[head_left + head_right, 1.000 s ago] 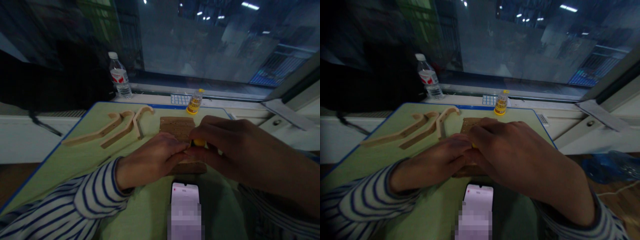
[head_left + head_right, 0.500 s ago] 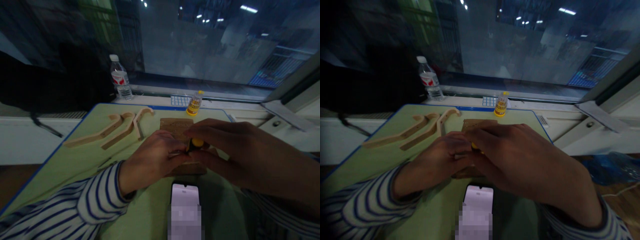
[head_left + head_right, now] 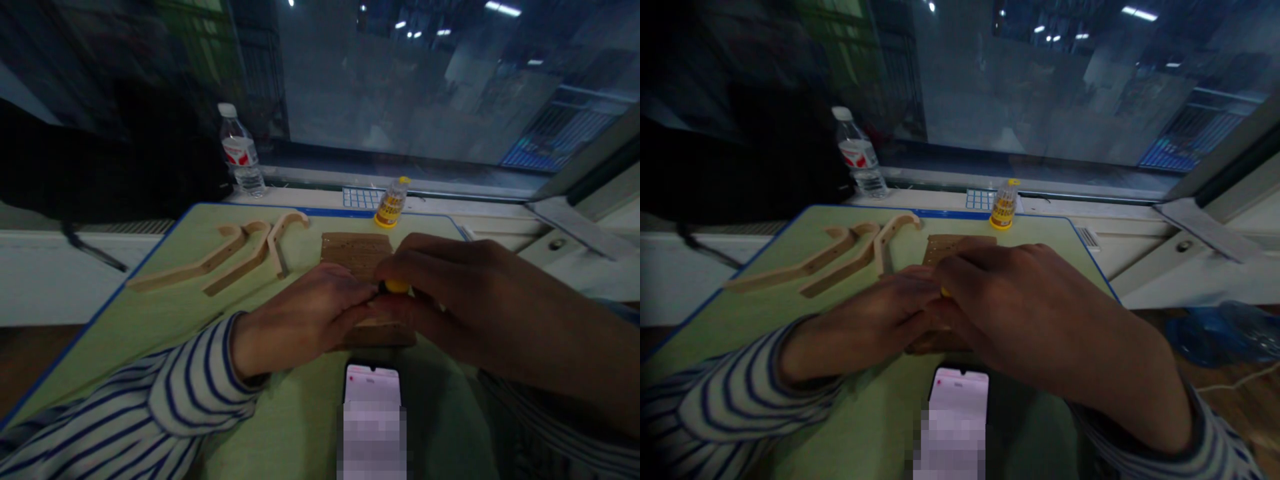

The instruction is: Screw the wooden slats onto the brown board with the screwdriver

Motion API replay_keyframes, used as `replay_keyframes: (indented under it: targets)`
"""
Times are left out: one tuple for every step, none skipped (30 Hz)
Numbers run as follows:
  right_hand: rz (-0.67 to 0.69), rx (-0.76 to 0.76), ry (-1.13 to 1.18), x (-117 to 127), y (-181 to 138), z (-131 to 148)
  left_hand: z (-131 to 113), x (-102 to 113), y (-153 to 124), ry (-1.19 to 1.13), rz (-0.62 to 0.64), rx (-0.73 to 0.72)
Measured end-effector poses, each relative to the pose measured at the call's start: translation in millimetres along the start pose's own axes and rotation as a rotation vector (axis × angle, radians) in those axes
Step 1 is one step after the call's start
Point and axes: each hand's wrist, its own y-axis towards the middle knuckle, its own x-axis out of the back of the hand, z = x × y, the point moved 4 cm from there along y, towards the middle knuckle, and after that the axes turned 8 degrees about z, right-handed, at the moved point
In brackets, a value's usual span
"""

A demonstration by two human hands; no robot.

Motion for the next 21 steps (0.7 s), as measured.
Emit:
replay_keyframes:
  targets:
    - [0.008, -0.002, 0.01, -0.7, 0.0, 0.1, -0.3, 0.2, 0.1, 0.0, 0.002, 0.007]
    - [0.014, -0.006, 0.016, -1.5, 0.1, 0.1, -0.6, 0.4, 0.3, -0.001, 0.001, 0.016]
    - [0.012, -0.01, 0.016, -2.0, 0.2, 0.2, -0.8, 0.7, 0.4, -0.003, -0.004, 0.026]
    - [0.007, -0.012, 0.011, -2.5, 0.5, 0.3, -0.9, 0.9, 0.5, -0.006, -0.014, 0.036]
    - [0.0, -0.012, 0.003, -3.0, 0.9, 0.4, -1.0, 1.3, 0.5, -0.007, -0.03, 0.044]
    - [-0.004, -0.013, -0.003, -3.3, 1.3, 0.3, -0.8, 1.8, 0.4, -0.006, -0.054, 0.054]
    - [-0.008, -0.01, -0.006, -3.6, 1.8, 0.2, -0.7, 2.5, 0.2, 0.0, -0.08, 0.061]
    - [-0.009, -0.005, -0.004, -3.7, 2.2, 0.1, -0.6, 3.1, 0.0, 0.008, -0.103, 0.067]
    - [-0.004, 0.004, 0.004, -3.7, 2.3, 0.1, -0.8, 3.5, -0.2, 0.017, -0.118, 0.065]
    - [-0.002, 0.015, 0.015, -3.4, 1.9, 0.1, -1.2, 3.8, -0.3, 0.026, -0.121, 0.061]
    - [-0.002, 0.025, 0.024, -2.7, 1.1, 0.2, -1.8, 4.0, -0.3, 0.034, -0.115, 0.058]
    - [-0.005, 0.035, 0.031, -1.7, -0.1, 0.5, -2.2, 4.2, -0.1, 0.041, -0.1, 0.059]
    - [-0.013, 0.043, 0.033, -0.4, -1.6, 0.8, -2.7, 4.6, 0.0, 0.047, -0.085, 0.064]
    - [-0.019, 0.05, 0.033, 0.8, -3.2, 1.2, -3.2, 5.3, 0.2, 0.054, -0.073, 0.072]
    - [-0.026, 0.056, 0.027, 1.9, -4.8, 1.7, -3.7, 6.1, 0.3, 0.059, -0.066, 0.078]
    - [-0.032, 0.065, 0.019, 2.7, -6.2, 2.3, -4.0, 6.9, 0.5, 0.063, -0.061, 0.084]
    - [-0.033, 0.075, 0.01, 3.1, -7.1, 2.8, -4.3, 7.5, 0.7, 0.065, -0.058, 0.087]
    - [-0.035, 0.083, 0.003, 3.2, -7.6, 3.2, -4.5, 8.0, 0.8, 0.066, -0.055, 0.086]
    - [-0.034, 0.085, -0.003, 2.9, -7.7, 3.3, -4.5, 8.3, 0.9, 0.065, -0.053, 0.084]
    - [-0.036, 0.082, -0.007, 2.7, -7.5, 3.0, -4.3, 8.4, 1.0, 0.063, -0.051, 0.082]
    - [-0.032, 0.074, -0.01, 2.1, -6.9, 2.4, -3.9, 8.4, 1.1, 0.06, -0.048, 0.081]
